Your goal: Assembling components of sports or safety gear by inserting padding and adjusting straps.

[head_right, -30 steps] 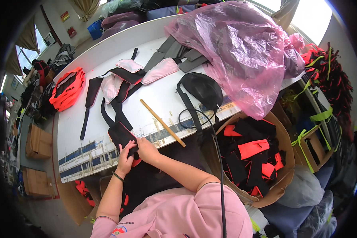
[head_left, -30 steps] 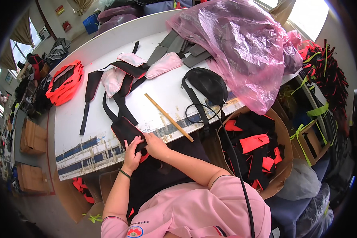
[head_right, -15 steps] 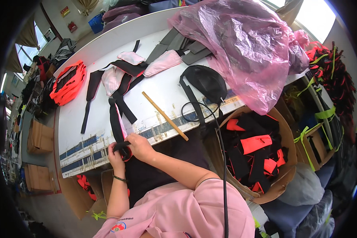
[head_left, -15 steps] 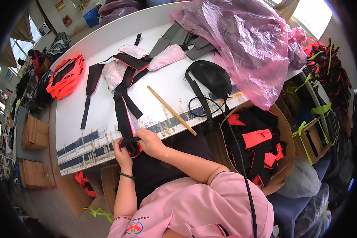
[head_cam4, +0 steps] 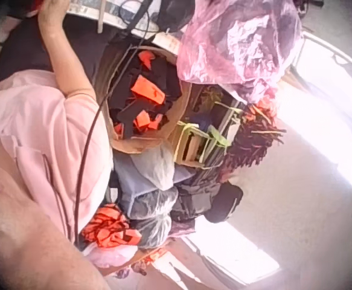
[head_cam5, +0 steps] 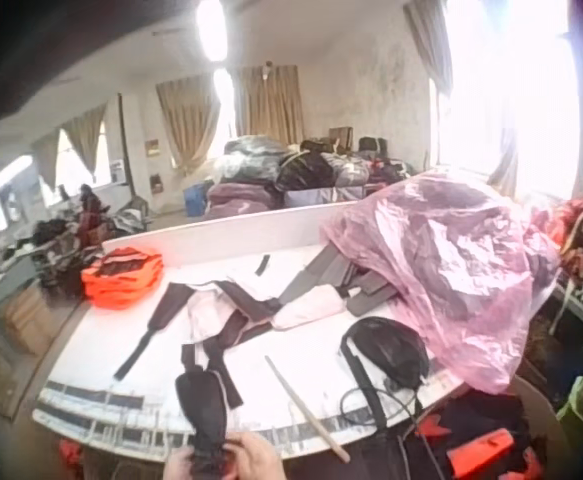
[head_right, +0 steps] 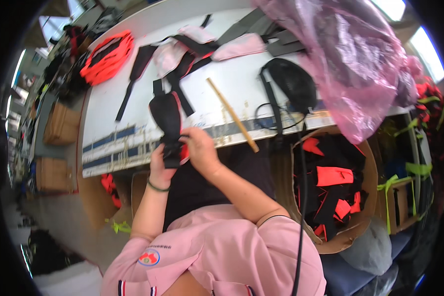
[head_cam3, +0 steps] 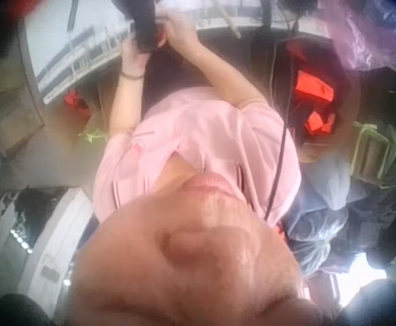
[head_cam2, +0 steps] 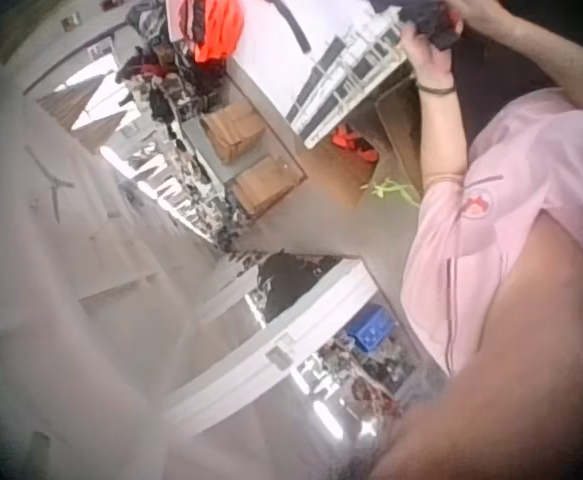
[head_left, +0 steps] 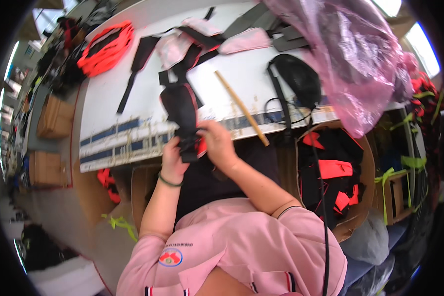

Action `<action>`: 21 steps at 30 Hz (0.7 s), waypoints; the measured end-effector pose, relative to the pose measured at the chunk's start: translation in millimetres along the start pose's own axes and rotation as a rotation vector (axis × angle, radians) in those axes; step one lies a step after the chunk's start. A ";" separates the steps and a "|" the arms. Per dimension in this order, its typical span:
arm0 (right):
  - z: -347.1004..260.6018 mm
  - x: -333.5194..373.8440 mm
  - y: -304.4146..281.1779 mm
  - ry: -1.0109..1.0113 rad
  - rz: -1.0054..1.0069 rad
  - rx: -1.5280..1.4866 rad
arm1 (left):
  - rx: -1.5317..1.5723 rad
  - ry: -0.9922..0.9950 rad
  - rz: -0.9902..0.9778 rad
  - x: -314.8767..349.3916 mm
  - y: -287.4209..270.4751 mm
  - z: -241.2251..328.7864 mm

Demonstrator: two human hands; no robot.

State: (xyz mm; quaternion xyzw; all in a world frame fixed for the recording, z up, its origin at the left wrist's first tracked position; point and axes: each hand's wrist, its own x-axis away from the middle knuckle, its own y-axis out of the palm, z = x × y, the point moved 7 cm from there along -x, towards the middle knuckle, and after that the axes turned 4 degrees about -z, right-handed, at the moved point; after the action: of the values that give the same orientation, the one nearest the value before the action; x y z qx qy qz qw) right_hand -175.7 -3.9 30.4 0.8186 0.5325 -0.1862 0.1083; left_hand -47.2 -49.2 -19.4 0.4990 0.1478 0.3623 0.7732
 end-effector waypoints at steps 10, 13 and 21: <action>-4.5 -2.3 11.8 0.506 -0.062 -0.754 | -0.082 -0.006 0.059 2.7 6.5 10.1; -7.1 4.7 27.4 0.690 -0.091 -0.999 | -0.243 0.268 -0.123 9.2 23.5 31.3; -17.2 -7.3 18.6 0.544 -0.160 -1.050 | -0.506 0.187 0.097 -5.0 28.3 34.7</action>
State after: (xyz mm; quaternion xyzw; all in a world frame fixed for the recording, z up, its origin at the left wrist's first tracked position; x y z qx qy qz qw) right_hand -158.1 -11.1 48.7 0.6313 0.6219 0.3107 0.3437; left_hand -41.9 -69.0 20.7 0.2608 0.0990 0.4689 0.8380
